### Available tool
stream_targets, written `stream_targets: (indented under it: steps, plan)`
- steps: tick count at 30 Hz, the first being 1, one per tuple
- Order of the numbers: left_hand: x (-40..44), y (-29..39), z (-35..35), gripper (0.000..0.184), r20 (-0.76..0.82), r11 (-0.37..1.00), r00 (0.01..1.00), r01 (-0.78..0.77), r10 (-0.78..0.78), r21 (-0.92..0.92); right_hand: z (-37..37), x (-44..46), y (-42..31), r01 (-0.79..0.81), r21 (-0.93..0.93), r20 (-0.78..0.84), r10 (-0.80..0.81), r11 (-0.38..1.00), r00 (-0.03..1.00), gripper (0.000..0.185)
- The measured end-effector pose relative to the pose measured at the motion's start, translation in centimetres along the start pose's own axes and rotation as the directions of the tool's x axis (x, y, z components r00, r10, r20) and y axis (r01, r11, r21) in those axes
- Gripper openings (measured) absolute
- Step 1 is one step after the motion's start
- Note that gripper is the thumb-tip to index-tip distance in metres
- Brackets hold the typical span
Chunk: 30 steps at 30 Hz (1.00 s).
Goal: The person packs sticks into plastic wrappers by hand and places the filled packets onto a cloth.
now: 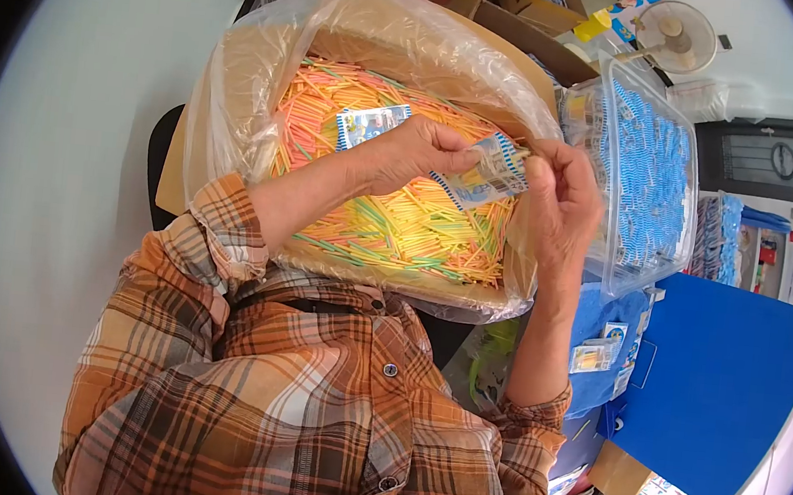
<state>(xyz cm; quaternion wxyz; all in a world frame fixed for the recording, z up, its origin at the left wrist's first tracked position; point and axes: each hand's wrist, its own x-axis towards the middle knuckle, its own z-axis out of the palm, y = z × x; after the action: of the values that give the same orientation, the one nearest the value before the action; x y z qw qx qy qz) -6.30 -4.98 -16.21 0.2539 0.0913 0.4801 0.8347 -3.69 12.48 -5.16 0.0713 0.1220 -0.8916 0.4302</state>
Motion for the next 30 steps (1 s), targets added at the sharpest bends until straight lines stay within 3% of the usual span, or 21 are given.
stream_targets:
  steps: [4,6,8,9,11,13,16,18,20,22,23,24,26,27,29,30]
  plan:
    - [0.0,-0.6,0.1,0.029,0.068,1.0,0.998,0.013,-0.012,-0.005,2.4,-2.0,2.1,0.379,-0.312,0.054,-0.382,0.871,0.923,0.035]
    - [0.0,-1.3,-0.3,0.028,0.083,0.998,0.996,0.024,-0.029,0.059,3.3,-3.2,1.6,0.282,-0.187,-0.056,-0.297,0.941,0.953,0.031]
    - [-0.6,0.0,0.5,0.027,0.021,0.918,0.998,0.054,-0.067,0.394,3.1,-4.8,3.2,0.15,-0.071,-0.198,-0.161,0.986,0.967,0.026]
    - [-0.7,0.3,1.4,0.026,0.024,0.841,0.997,0.054,-0.079,0.538,3.0,-5.6,3.9,0.169,-0.037,-0.289,-0.172,0.985,0.942,0.023]
    - [-0.9,0.3,2.0,0.028,0.072,0.871,0.997,-0.041,0.007,0.489,-0.3,-8.9,3.7,0.068,0.009,-0.346,-0.061,0.998,0.936,0.023]
    - [-0.3,-0.1,1.3,0.025,0.053,0.897,0.998,-0.01,-0.015,0.442,-4.0,-12.5,3.8,-0.013,0.012,-0.434,0.017,1.0,0.901,0.025]
    - [0.6,-0.7,-0.2,0.022,0.035,0.798,0.993,-0.111,0.112,0.592,-11.7,-18.9,6.9,-0.138,0.181,-0.613,0.221,0.974,0.758,0.026]
    - [1.7,-1.1,-2.6,0.022,0.014,0.634,0.989,-0.105,0.147,0.767,-16.2,-22.5,13.0,-0.308,0.066,-0.693,0.266,0.949,0.67,0.029]
    - [2.0,-0.7,-5.2,0.026,0.001,0.412,0.976,-0.093,0.217,0.906,-20.3,-25.4,17.6,-0.49,-0.185,-0.671,0.255,0.852,0.696,0.032]
    - [1.1,0.2,-5.9,0.035,0.003,0.107,0.962,-0.033,0.271,0.994,-21.7,-27.0,21.0,-0.53,-0.454,-0.639,0.153,0.716,0.754,0.029]
    - [0.7,1.0,-5.6,0.041,-0.004,-0.073,0.961,0.025,0.275,0.997,-21.8,-27.4,21.5,-0.489,-0.653,-0.595,0.007,0.578,0.803,0.028]
    - [0.3,1.2,-5.8,0.044,-0.05,-0.149,0.961,0.093,0.271,0.984,-22.2,-27.3,21.2,-0.441,-0.811,-0.522,-0.134,0.386,0.843,0.027]
    - [-0.1,0.9,-6.1,0.051,-0.129,-0.274,0.958,0.2,0.257,0.941,-19.3,-24.9,17.5,-0.43,-0.789,-0.589,-0.34,0.439,0.733,0.019]
    - [-0.3,1.3,-5.8,0.055,-0.197,-0.255,0.957,0.249,0.211,0.934,-17.0,-24.0,15.1,-0.432,-0.778,-0.618,-0.432,0.456,0.657,0.015]
    - [-0.4,1.2,-6.0,0.057,-0.212,-0.23,0.956,0.257,0.205,0.938,-12.0,-20.9,11.8,-0.213,-0.658,-0.621,-0.36,0.722,0.697,0.015]
    - [-0.3,1.2,-6.1,0.058,-0.216,-0.217,0.956,0.258,0.199,0.941,-9.3,-18.3,9.3,-0.013,-0.621,-0.533,-0.41,0.784,0.74,0.015]
